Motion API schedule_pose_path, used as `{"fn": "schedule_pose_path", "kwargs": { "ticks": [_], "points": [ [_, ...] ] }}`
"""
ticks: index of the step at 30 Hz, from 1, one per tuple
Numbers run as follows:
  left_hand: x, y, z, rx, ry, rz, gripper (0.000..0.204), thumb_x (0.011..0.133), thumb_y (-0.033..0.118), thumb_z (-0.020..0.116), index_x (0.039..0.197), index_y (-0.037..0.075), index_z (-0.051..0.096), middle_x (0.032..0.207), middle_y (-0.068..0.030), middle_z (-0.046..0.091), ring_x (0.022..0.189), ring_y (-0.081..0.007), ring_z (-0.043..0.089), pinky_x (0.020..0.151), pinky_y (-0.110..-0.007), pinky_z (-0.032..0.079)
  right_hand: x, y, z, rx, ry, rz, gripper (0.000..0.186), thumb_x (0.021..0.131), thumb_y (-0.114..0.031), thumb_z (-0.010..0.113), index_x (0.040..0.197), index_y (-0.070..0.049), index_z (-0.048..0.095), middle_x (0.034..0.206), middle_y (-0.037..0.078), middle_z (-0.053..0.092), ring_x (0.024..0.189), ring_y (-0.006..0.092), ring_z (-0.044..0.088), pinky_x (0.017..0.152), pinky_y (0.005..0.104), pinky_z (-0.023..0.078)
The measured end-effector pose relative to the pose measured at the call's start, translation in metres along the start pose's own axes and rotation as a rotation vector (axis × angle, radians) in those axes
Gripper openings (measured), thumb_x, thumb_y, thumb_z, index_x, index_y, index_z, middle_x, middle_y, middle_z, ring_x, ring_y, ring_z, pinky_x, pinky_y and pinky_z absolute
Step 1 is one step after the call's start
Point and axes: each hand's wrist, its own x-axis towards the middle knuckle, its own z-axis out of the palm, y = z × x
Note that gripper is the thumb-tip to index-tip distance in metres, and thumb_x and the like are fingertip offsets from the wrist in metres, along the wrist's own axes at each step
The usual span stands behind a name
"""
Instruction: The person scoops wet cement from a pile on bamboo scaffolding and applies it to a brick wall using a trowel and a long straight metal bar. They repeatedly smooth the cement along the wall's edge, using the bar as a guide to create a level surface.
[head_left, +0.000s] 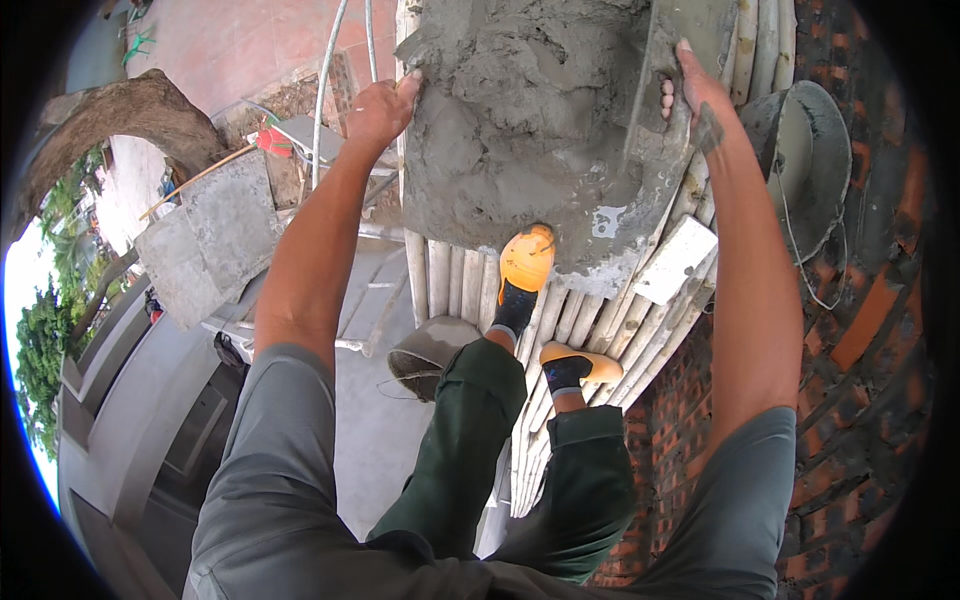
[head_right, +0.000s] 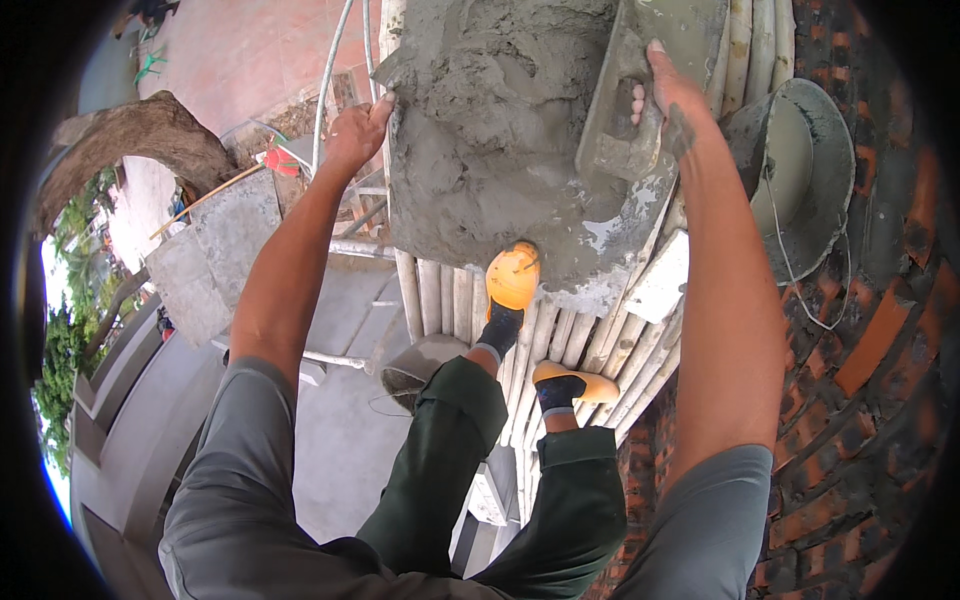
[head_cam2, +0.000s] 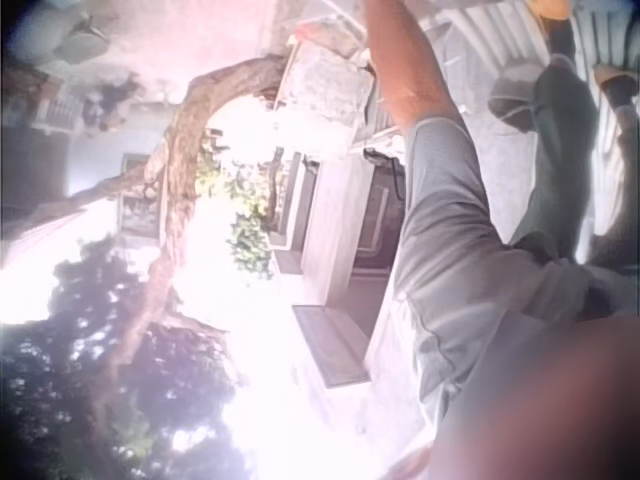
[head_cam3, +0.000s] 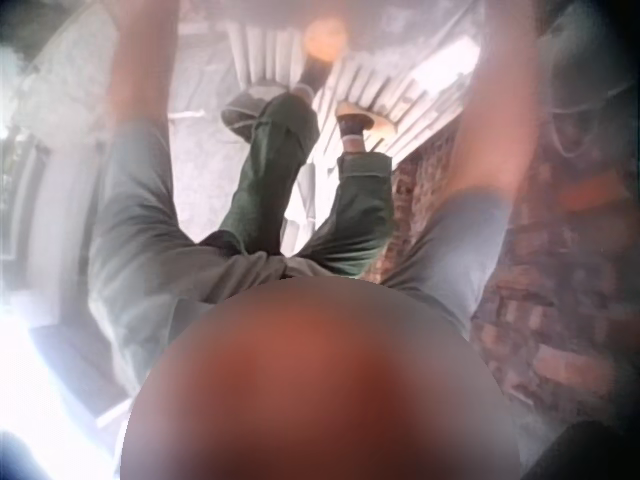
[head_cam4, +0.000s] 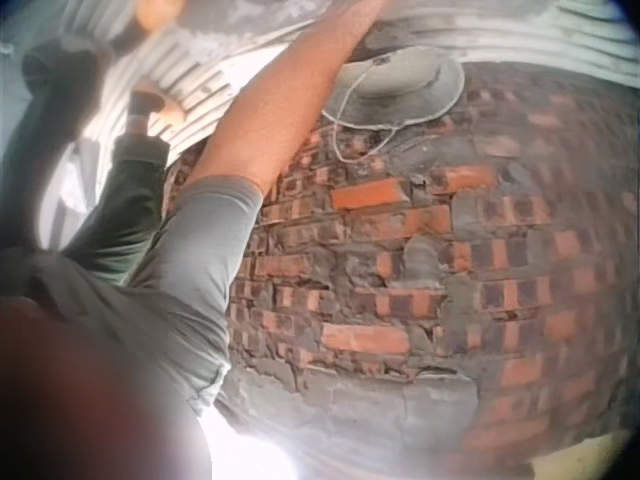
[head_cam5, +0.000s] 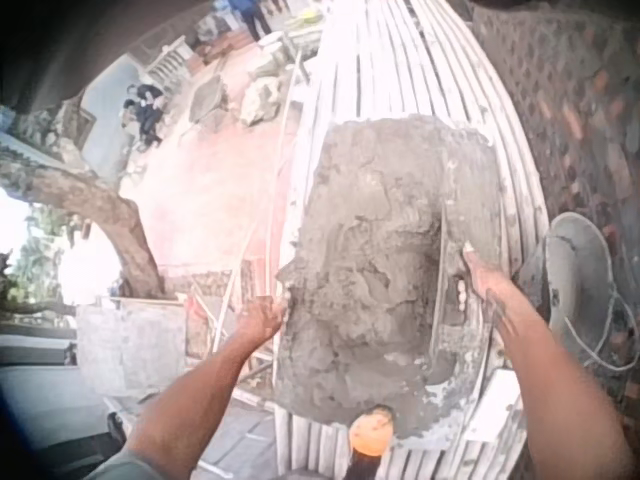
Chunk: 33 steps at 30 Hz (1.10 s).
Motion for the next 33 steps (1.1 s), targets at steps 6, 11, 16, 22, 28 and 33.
{"fn": "schedule_pose_path", "kwargs": {
  "ticks": [6, 11, 16, 22, 28, 33],
  "points": [
    [-0.041, 0.070, -0.013, -0.109, 0.063, 0.232, 0.066, 0.101, 0.061, 0.048, 0.099, -0.002, 0.068, 0.096, -0.0307, 0.070, 0.092, -0.0503, 0.067, 0.082, -0.055, 0.053, -0.044, 0.016, 0.047, -0.084, -0.170, -0.027, 0.056, 0.098, -0.064, 0.058, 0.099, -0.008, 0.063, 0.067, 0.001, 0.055, 0.051, 0.0145, 0.052, 0.049, 0.0331, 0.048],
    [-0.128, 0.069, -0.002, -0.067, 0.075, 0.366, 0.035, 0.099, 0.038, 0.064, 0.100, 0.003, 0.056, 0.095, -0.0242, 0.071, 0.093, -0.0419, 0.070, 0.074, -0.051, 0.056, -0.112, 0.047, 0.037, -0.079, -0.139, -0.079, 0.053, 0.099, -0.057, 0.062, 0.104, -0.004, 0.065, 0.065, 0.004, 0.057, 0.048, 0.0159, 0.054, 0.045, 0.0338, 0.046],
    [-0.139, 0.084, 0.029, -0.196, -0.125, 0.272, 0.031, 0.100, 0.033, 0.062, 0.104, 0.003, 0.054, 0.093, -0.0275, 0.069, 0.091, -0.0471, 0.068, 0.077, -0.054, 0.053, -0.094, 0.061, 0.065, -0.513, -0.055, 0.016, 0.056, 0.102, -0.050, 0.060, 0.111, 0.005, 0.064, 0.065, 0.008, 0.061, 0.051, 0.0177, 0.060, 0.048, 0.0364, 0.050],
    [-0.140, -0.026, 0.009, -0.336, -0.023, 0.292, 0.042, 0.104, 0.040, 0.055, 0.113, -0.001, 0.059, 0.090, -0.0312, 0.067, 0.090, -0.0530, 0.064, 0.079, -0.057, 0.050, -0.113, 0.066, -0.031, -0.136, -0.179, -0.020, 0.054, 0.101, -0.056, 0.058, 0.100, -0.002, 0.062, 0.062, 0.004, 0.054, 0.047, 0.0165, 0.052, 0.045, 0.0338, 0.046],
    [-0.081, -0.051, 0.061, -0.506, -0.013, -0.124, 0.063, 0.103, 0.056, 0.054, 0.086, -0.004, 0.064, 0.067, -0.0201, 0.061, 0.059, -0.0348, 0.062, 0.057, -0.046, 0.050, -0.078, 0.111, -0.045, 0.214, 0.125, 0.023, 0.055, 0.101, -0.061, 0.054, 0.095, -0.006, 0.061, 0.063, 0.003, 0.052, 0.050, 0.0166, 0.052, 0.046, 0.0332, 0.046],
    [-0.089, 0.028, 0.074, -0.942, -0.316, -0.097, 0.066, 0.102, 0.060, 0.054, 0.074, 0.001, 0.057, 0.055, -0.0067, 0.049, 0.044, -0.0159, 0.049, 0.042, -0.035, 0.040, -0.065, 0.127, 0.022, 0.169, -0.078, 0.104, 0.055, 0.100, -0.061, 0.058, 0.101, -0.005, 0.062, 0.066, 0.004, 0.055, 0.051, 0.0167, 0.053, 0.047, 0.0333, 0.047]
  ]
}}
